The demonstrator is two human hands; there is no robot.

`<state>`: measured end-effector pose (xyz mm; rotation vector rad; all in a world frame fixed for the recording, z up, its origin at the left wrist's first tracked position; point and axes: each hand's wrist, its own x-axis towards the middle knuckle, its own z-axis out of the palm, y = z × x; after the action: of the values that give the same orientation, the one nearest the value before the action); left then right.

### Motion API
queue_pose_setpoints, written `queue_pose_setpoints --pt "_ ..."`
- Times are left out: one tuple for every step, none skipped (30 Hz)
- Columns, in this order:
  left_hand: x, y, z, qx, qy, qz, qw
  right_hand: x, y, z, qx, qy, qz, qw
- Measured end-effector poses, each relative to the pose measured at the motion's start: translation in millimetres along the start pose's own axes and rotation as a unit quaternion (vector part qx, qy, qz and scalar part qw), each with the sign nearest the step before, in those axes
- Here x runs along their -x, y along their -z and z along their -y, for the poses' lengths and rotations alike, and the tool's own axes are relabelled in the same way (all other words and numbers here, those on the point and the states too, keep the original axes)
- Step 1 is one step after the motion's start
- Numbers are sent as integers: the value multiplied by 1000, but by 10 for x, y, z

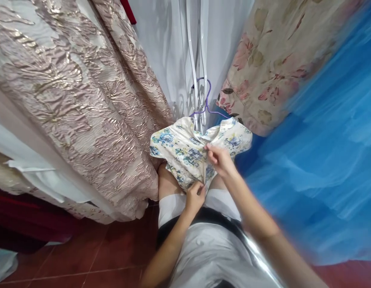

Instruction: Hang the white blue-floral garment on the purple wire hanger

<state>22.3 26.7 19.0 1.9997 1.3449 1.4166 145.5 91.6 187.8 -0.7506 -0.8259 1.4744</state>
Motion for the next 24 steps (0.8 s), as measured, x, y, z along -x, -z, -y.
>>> queue_pose_setpoints --pt "21 5 -13 1 3 10 1000 -101 -80 127 -14 -7 9 1000" --pt "35 9 -29 0 5 18 1000 -193 -157 248 -28 -19 18 999" --pt "43 11 -44 -1 5 25 1000 -274 -228 358 -41 -34 29 998" --pt "44 15 -57 -3 6 29 1000 -339 -289 453 -51 -53 41 996" --pt "39 20 -66 -6 5 32 999 -387 -337 532 -58 -72 51 994" --pt "30 27 -69 -9 3 32 999 -418 -371 592 -63 -91 59 992" --pt "19 37 -66 -15 1 34 999 -433 -393 634 -67 -109 65 990" --pt "5 49 -58 -21 -4 37 999 -435 -403 662 -72 -124 68 987" --pt "-8 62 -45 -28 -9 42 999 -428 -406 678 -76 -135 70 985" --pt "-19 74 -28 -35 -16 48 998 -417 -404 686 -82 -143 73 984" --pt "-27 84 -8 -42 -24 54 997 -405 -400 691 -87 -148 75 982" --pt "-30 90 15 -48 -31 60 997 -396 -399 695 -90 -150 76 982" --pt "-26 93 43 -56 -38 66 996 -391 -402 700 -93 -149 75 982" --pt "-16 92 74 -64 -43 73 994 -391 -409 709 -94 -145 70 982" --pt "-1 91 108 -71 -45 80 993 -394 -421 719 -94 -137 63 984" --pt "14 91 144 -78 -46 87 992 -398 -434 731 -92 -127 55 986" --pt "24 99 177 -83 -48 94 991 -401 -447 742 -88 -114 47 988" --pt "19 118 201 -85 -52 97 990 -399 -457 749 -83 -100 41 991" --pt "-10 154 210 -84 -61 95 990 -391 -463 751 -76 -88 39 992" --pt "-70 209 195 -84 -72 80 991 -376 -464 746 -69 -78 39 994" --pt "-168 283 150 -83 -86 50 991 -355 -459 734 -60 -69 42 995" --pt "-305 374 72 -83 -102 8 991 -329 -449 715 -50 -59 45 996" --pt "-480 478 -38 -86 -118 -43 988 -302 -435 690 -36 -48 47 997" --pt "-687 590 -175 -86 -134 -97 982 -275 -419 661 -21 -34 49 998"
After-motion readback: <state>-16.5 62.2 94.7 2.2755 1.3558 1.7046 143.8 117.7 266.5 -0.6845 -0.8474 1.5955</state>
